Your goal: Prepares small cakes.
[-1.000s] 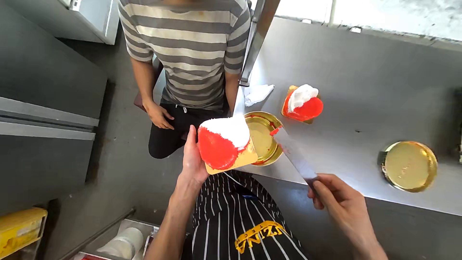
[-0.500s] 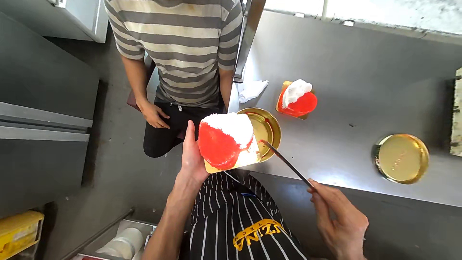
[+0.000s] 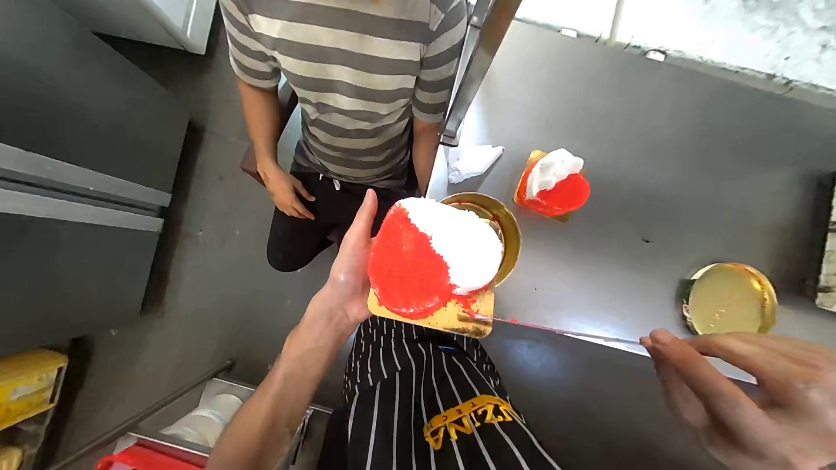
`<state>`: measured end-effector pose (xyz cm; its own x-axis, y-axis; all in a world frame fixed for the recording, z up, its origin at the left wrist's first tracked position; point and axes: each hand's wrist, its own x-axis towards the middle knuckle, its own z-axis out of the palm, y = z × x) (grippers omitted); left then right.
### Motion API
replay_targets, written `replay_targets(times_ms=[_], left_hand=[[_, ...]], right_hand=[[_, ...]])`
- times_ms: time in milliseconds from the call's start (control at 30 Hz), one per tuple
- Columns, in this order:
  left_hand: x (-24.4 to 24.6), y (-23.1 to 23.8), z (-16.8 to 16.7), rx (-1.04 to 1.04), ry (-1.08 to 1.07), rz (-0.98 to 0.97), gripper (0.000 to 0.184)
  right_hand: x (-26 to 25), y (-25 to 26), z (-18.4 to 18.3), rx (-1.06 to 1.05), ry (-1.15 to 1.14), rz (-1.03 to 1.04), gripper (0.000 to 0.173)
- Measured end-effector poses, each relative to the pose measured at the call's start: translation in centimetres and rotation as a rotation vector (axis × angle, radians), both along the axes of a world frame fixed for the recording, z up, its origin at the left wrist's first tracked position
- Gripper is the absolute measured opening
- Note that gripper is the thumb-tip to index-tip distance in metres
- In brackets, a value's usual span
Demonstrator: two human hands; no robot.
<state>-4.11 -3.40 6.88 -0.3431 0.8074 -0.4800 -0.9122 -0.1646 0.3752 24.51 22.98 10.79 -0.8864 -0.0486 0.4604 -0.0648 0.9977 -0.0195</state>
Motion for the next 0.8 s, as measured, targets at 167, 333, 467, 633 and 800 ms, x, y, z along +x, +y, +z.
replay_targets(times_ms=[167, 333, 467, 633, 800], left_hand=[[0.2, -0.2, 0.3, 0.036, -0.033, -0.053, 0.069], [0.2, -0.1, 0.7, 0.045, -0.057, -0.1, 0.071], [-0.5, 0.3, 0.4, 0.06, -0.126, -0.106, 0.072], [-0.9, 0.7, 0.6, 0.125, -0.131, -0.132, 0.071], [-1.2, 0.9, 1.3, 0.159, -0.16, -0.207, 0.076]], right_hand=[[-1.3, 0.7, 1.5, 0.069, -0.041, 0.089, 0.029], [-1.6, 1.1, 2.2, 0.087, -0.038, 0.096, 0.025], [-1.5, 1.5, 1.9, 0.051, -0.044, 0.084, 0.025], [-0.6, 2.4, 1.2, -0.02, -0.041, 0.086, 0.025], [-0.9, 2.5, 1.5, 0.008, -0.056, 0.127, 0.03]])
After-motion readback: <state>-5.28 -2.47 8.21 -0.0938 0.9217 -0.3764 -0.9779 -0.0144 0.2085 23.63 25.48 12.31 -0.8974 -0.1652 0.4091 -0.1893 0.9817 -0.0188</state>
